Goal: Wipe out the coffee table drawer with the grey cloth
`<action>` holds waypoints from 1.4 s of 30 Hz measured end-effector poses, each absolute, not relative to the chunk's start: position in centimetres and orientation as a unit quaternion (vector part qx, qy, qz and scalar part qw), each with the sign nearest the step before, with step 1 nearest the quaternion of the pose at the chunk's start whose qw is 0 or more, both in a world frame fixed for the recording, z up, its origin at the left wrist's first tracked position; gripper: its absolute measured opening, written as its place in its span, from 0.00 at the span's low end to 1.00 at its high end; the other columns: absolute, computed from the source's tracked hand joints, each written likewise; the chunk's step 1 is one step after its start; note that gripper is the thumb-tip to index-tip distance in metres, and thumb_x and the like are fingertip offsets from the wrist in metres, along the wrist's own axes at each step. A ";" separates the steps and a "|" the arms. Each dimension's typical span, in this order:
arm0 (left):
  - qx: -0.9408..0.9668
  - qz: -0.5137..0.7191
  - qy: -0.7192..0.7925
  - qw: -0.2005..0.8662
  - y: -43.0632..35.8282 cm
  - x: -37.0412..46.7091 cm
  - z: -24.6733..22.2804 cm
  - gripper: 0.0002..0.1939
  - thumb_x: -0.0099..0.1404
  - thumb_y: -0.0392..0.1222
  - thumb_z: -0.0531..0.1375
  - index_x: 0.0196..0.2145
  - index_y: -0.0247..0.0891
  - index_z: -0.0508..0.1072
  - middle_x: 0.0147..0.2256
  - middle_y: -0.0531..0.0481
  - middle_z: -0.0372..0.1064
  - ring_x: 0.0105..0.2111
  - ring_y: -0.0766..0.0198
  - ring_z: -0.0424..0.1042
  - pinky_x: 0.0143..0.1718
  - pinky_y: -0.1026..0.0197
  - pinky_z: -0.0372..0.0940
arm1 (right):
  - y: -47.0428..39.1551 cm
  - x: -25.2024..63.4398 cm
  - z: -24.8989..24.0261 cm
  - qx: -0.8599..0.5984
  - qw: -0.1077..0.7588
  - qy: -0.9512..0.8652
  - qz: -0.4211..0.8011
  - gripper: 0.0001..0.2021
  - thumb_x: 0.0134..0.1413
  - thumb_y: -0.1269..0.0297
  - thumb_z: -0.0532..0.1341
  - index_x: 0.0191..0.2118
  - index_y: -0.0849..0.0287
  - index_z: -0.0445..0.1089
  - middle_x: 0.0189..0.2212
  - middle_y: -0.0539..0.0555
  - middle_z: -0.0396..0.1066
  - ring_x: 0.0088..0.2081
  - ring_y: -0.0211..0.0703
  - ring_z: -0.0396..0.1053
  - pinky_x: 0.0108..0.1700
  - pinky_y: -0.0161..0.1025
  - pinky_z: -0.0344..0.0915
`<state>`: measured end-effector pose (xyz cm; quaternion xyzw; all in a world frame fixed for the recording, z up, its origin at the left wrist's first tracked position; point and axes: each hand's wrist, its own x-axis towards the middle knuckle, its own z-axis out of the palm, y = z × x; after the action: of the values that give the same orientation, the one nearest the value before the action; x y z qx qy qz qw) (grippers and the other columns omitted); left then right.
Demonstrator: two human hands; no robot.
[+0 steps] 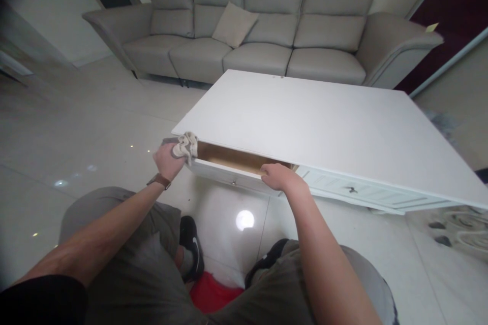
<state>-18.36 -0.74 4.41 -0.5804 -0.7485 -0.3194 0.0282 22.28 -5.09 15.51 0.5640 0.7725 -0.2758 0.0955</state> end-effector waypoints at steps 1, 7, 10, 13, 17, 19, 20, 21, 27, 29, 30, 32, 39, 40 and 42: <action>-0.621 -0.289 -0.728 0.028 -1.1 -17.4 4.7 0.17 0.54 0.44 0.66 0.42 0.38 0.74 0.43 0.41 0.73 0.51 0.46 0.66 0.58 0.47 0.54 | -5.0 22.1 15.3 0.561 0.099 0.776 -0.271 0.23 0.63 0.64 0.54 0.61 0.60 0.70 0.56 0.60 0.74 0.54 0.53 0.72 0.56 0.43 0.65; -0.772 -0.203 -0.603 0.002 -2.8 -8.7 6.4 0.14 0.58 0.46 0.65 0.42 0.40 0.75 0.42 0.40 0.73 0.48 0.45 0.68 0.55 0.45 0.54 | -4.0 21.1 13.4 0.547 0.125 0.786 -0.260 0.23 0.63 0.63 0.56 0.61 0.61 0.70 0.55 0.62 0.74 0.54 0.54 0.73 0.55 0.43 0.65; -0.805 -0.199 -0.559 -0.003 -4.1 -3.0 6.5 0.17 0.58 0.50 0.65 0.43 0.41 0.75 0.41 0.42 0.73 0.46 0.47 0.68 0.55 0.44 0.57 | -3.7 20.5 12.9 0.536 0.133 0.791 -0.263 0.22 0.63 0.63 0.55 0.60 0.60 0.71 0.53 0.61 0.76 0.53 0.52 0.74 0.54 0.41 0.65; -0.827 -0.225 -0.515 -0.010 -5.6 1.8 5.7 0.20 0.58 0.49 0.66 0.47 0.43 0.75 0.44 0.43 0.73 0.48 0.48 0.68 0.61 0.43 0.55 | -3.7 20.1 12.7 0.531 0.170 0.794 -0.241 0.19 0.64 0.63 0.55 0.53 0.64 0.75 0.50 0.64 0.78 0.51 0.55 0.75 0.51 0.41 0.66; -0.838 -0.260 -0.480 -0.005 -6.5 3.8 4.0 0.19 0.60 0.47 0.64 0.49 0.45 0.76 0.46 0.44 0.73 0.52 0.50 0.67 0.66 0.43 0.52 | -4.0 20.3 12.8 0.546 0.207 0.785 -0.210 0.17 0.64 0.64 0.54 0.47 0.66 0.78 0.48 0.68 0.78 0.50 0.57 0.76 0.49 0.42 0.67; -0.846 -0.263 -0.464 0.003 -6.2 2.8 3.3 0.19 0.61 0.47 0.64 0.50 0.45 0.76 0.46 0.44 0.73 0.52 0.50 0.67 0.66 0.44 0.53 | -4.2 20.6 12.8 0.545 0.179 0.787 -0.229 0.17 0.65 0.64 0.54 0.49 0.63 0.77 0.49 0.65 0.78 0.51 0.55 0.75 0.50 0.41 0.66; -0.850 -0.262 -0.456 0.008 -5.9 1.9 3.0 0.20 0.60 0.47 0.64 0.50 0.44 0.76 0.46 0.44 0.74 0.52 0.50 0.67 0.66 0.45 0.53 | -4.4 20.9 12.8 0.544 0.165 0.786 -0.243 0.17 0.65 0.64 0.54 0.51 0.62 0.76 0.50 0.64 0.78 0.51 0.54 0.75 0.51 0.40 0.66; -0.853 -0.261 -0.451 0.013 -5.6 0.9 2.8 0.19 0.60 0.47 0.63 0.50 0.44 0.76 0.46 0.44 0.74 0.52 0.50 0.67 0.66 0.45 0.53 | -4.5 21.1 12.9 0.545 0.154 0.783 -0.257 0.17 0.64 0.64 0.55 0.53 0.61 0.75 0.50 0.62 0.77 0.51 0.53 0.75 0.52 0.40 0.65; -0.814 -0.265 -0.516 0.030 -3.5 -6.3 1.8 0.20 0.58 0.53 0.64 0.45 0.41 0.77 0.44 0.40 0.72 0.50 0.45 0.68 0.56 0.47 0.62 | -5.2 22.2 13.3 0.565 0.144 0.759 -0.291 0.20 0.64 0.64 0.55 0.58 0.60 0.71 0.52 0.61 0.76 0.51 0.51 0.74 0.52 0.40 0.65; -0.793 -0.267 -0.547 0.030 -2.9 -8.7 1.5 0.21 0.57 0.52 0.65 0.46 0.39 0.76 0.44 0.39 0.70 0.51 0.44 0.67 0.51 0.48 0.63 | -5.5 22.6 13.5 0.569 0.143 0.755 -0.292 0.19 0.63 0.65 0.55 0.57 0.60 0.72 0.52 0.61 0.76 0.51 0.51 0.74 0.52 0.40 0.65; -0.780 -0.268 -0.564 0.033 -2.7 -9.9 1.3 0.22 0.56 0.52 0.65 0.46 0.38 0.75 0.45 0.39 0.70 0.51 0.43 0.67 0.50 0.48 0.63 | -5.6 22.9 13.6 0.571 0.142 0.754 -0.292 0.19 0.63 0.65 0.55 0.57 0.60 0.72 0.53 0.60 0.76 0.51 0.51 0.74 0.51 0.40 0.66; -0.755 -0.267 -0.597 0.042 -2.1 -12.2 1.1 0.24 0.54 0.50 0.67 0.47 0.37 0.74 0.47 0.38 0.69 0.52 0.44 0.65 0.50 0.50 0.62 | -5.9 23.4 13.7 0.576 0.141 0.750 -0.294 0.19 0.64 0.65 0.54 0.56 0.59 0.72 0.52 0.60 0.76 0.50 0.51 0.74 0.50 0.40 0.66; -0.653 -0.296 -0.694 0.062 -0.8 -16.2 1.5 0.25 0.57 0.46 0.68 0.49 0.32 0.70 0.46 0.42 0.66 0.49 0.51 0.60 0.51 0.50 0.59 | -7.1 24.9 13.7 0.589 0.132 0.744 -0.288 0.21 0.64 0.65 0.54 0.60 0.59 0.70 0.53 0.59 0.76 0.53 0.51 0.73 0.54 0.41 0.65; -0.646 -0.303 -0.698 0.063 -0.8 -16.1 1.6 0.24 0.58 0.46 0.68 0.48 0.32 0.70 0.46 0.42 0.66 0.49 0.51 0.59 0.50 0.50 0.59 | -7.3 25.1 13.7 0.590 0.132 0.742 -0.291 0.21 0.64 0.65 0.54 0.60 0.59 0.70 0.53 0.59 0.76 0.53 0.51 0.73 0.55 0.42 0.65; -0.644 -0.311 -0.696 0.065 -1.0 -15.7 1.7 0.21 0.59 0.46 0.67 0.46 0.34 0.70 0.45 0.42 0.66 0.49 0.50 0.60 0.50 0.50 0.59 | -7.5 25.4 13.6 0.593 0.137 0.739 -0.287 0.22 0.64 0.64 0.54 0.61 0.59 0.69 0.54 0.59 0.76 0.54 0.52 0.73 0.56 0.43 0.65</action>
<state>-15.71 -1.00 1.70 -0.6441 -0.6958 -0.3111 0.0646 25.40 -7.53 13.64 0.5933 0.7394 -0.2871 0.1372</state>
